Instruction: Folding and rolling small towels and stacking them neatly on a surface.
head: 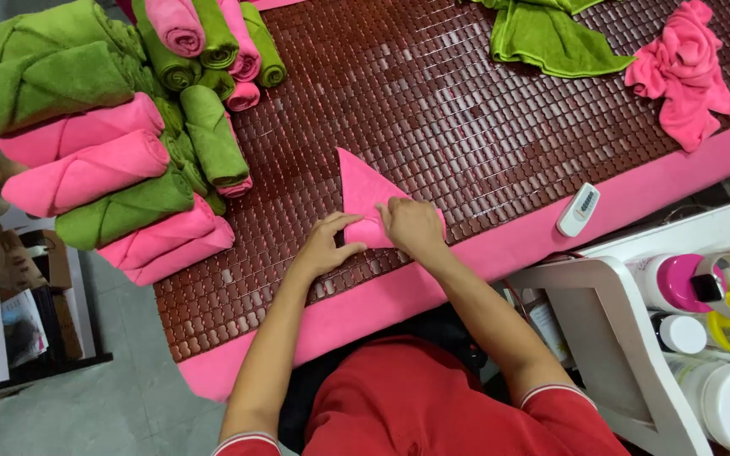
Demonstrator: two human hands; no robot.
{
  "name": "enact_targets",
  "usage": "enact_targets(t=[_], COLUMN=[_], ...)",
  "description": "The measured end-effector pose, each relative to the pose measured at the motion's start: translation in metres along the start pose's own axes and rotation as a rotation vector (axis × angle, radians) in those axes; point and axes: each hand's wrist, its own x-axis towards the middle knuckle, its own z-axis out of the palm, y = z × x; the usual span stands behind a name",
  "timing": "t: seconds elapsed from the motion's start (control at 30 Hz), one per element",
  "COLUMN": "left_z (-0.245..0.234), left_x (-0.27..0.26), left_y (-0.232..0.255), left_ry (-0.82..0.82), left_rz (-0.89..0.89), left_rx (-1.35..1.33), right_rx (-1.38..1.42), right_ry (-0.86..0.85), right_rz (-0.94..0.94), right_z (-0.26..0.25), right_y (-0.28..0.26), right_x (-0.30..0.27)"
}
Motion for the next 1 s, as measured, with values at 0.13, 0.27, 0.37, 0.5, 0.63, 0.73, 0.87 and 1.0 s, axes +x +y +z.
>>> enact_targets(t=[0.13,0.27,0.37,0.5,0.63,0.73,0.87,1.0], left_z=[-0.004,-0.002,0.000,-0.002,-0.018,-0.015,-0.005,0.008], left_x=[0.012,0.018,0.022,0.037,0.031,0.024,0.007,0.013], left_y=[0.005,0.007,-0.005,-0.028,-0.009,0.002,0.011,-0.005], left_ry=[0.005,0.012,0.046,0.128,0.060,0.050,0.059,0.121], left_rz=[-0.039,-0.132,-0.128,0.053,0.042,0.036,-0.144,-0.239], left_rx=[0.038,0.043,0.111,0.023,-0.055,-0.043,-0.033,-0.016], right_rx=[-0.042,-0.051,-0.105,-0.136,-0.066,-0.002,0.076,-0.055], right_ry=[0.286,0.411,0.415,0.352,0.185,0.022,-0.297,0.257], right_rz=[-0.126,-0.194,-0.222,-0.174,-0.020,0.054,0.160,-0.077], right_z=[0.016,0.025,0.034,0.057,0.035,0.016,-0.010,0.036], right_y=[0.004,0.002,0.011,0.022,0.018,0.016,0.004,0.018], right_x=[-0.006,-0.027,-0.017,0.009,0.031,0.032,0.027,0.020])
